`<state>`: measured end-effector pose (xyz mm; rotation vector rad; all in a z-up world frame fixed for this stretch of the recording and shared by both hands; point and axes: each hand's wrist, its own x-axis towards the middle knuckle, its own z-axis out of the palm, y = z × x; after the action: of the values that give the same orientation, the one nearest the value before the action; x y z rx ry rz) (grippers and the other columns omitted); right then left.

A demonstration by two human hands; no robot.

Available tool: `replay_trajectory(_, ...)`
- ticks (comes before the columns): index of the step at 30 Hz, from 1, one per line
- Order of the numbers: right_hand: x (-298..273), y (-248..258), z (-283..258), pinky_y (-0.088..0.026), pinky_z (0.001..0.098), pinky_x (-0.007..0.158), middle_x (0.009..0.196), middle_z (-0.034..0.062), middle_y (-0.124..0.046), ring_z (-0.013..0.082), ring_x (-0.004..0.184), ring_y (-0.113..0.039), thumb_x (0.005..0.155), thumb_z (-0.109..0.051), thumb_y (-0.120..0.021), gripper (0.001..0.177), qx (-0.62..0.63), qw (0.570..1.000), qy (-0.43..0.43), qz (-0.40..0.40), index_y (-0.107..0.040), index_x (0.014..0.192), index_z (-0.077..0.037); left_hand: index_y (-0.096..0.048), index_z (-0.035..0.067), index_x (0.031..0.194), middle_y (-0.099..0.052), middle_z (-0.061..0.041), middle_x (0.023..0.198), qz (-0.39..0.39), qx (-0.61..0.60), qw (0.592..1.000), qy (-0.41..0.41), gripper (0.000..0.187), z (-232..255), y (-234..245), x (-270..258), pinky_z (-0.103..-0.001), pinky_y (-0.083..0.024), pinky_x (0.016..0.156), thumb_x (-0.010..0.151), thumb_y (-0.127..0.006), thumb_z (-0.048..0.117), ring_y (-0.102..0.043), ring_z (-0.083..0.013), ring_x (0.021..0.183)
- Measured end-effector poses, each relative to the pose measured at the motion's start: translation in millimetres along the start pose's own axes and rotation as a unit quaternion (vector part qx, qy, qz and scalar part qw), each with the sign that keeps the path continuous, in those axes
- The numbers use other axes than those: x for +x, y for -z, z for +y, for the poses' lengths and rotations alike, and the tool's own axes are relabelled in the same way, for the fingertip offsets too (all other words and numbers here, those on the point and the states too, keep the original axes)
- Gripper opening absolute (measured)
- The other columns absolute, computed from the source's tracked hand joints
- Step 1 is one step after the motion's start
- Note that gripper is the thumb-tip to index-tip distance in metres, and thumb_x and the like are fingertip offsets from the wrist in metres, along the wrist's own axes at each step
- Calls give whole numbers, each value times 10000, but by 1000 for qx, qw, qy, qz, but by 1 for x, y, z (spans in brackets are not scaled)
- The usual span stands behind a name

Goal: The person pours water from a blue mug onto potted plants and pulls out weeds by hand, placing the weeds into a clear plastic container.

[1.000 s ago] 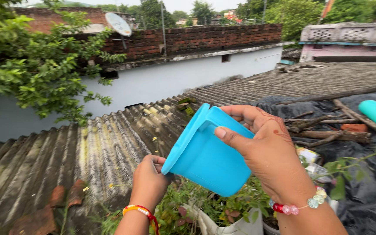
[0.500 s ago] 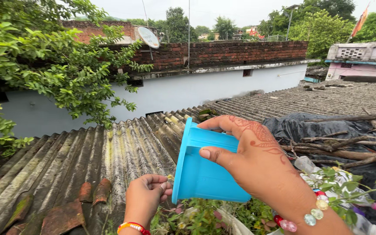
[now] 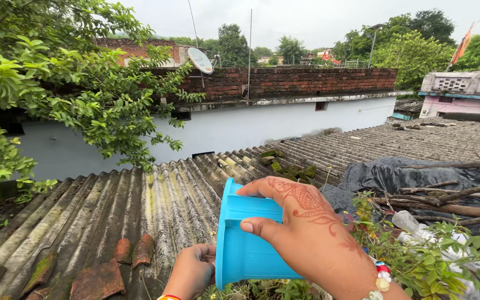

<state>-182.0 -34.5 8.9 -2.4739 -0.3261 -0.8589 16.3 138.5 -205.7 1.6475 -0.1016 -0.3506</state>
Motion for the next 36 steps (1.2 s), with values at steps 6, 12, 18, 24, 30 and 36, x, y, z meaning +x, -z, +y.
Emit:
replay_trajectory(6, 8, -2, -1, -482, 402, 1005, 1202, -10, -759, 249, 1175, -660, 776, -350, -825, 424, 31, 998, -47, -13, -763, 1188, -270, -761, -51, 1028, -745, -97, 772, -43, 16, 999, -8, 179, -1, 9, -10, -294, -603, 582, 900, -641, -16, -693, -147, 621)
replay_trajectory(12, 6, -10, -17, -476, 425, 1014, 1191, 1, -764, 278, 1157, -650, 781, -338, -821, 433, -12, 998, -2, -67, -772, 1206, -270, -736, -28, 1054, -791, -120, 820, -56, 71, 996, 13, 208, 17, 13, -42, -285, -587, 564, 855, -679, -58, -745, -166, 658)
replay_trajectory(18, 7, -6, -37, -470, 422, 991, 1206, 8, -755, 279, 1114, -649, 717, -288, -808, 470, 2, 999, -19, -42, -765, 1184, -252, -711, -78, 1000, -761, -162, 803, -70, -10, 996, 58, 128, 12, 8, -53, -323, -624, 574, 888, -677, -27, -774, -244, 689)
replay_trajectory(24, 5, -3, -32, -495, 430, 953, 1167, 36, -759, 300, 1105, -682, 774, -309, -823, 431, 12, 999, 20, -31, -770, 1195, -230, -749, -78, 873, -772, -149, 765, -51, 137, 989, 36, 124, 10, 10, -65, -322, -644, 592, 859, -626, -86, -787, -213, 655)
replay_trajectory(30, 0, -1, -48, -537, 409, 892, 1023, 58, -751, 295, 1021, -703, 712, -235, -805, 451, 8, 999, -13, -39, -747, 1158, -219, -797, 21, 780, -756, -109, 634, 81, 311, 945, -63, 77, 41, 6, -95, -294, -612, 660, 787, -720, 22, -781, -184, 610)
replay_trajectory(36, -3, -1, -50, -524, 422, 881, 1050, 71, -756, 320, 1023, -691, 696, -190, -845, 409, 3, 994, 104, 43, -756, 1095, -159, -768, 69, 890, -771, -115, 768, 102, 319, 938, -92, 146, 67, 3, -116, -369, -593, 745, 804, -771, 186, -778, -248, 743)
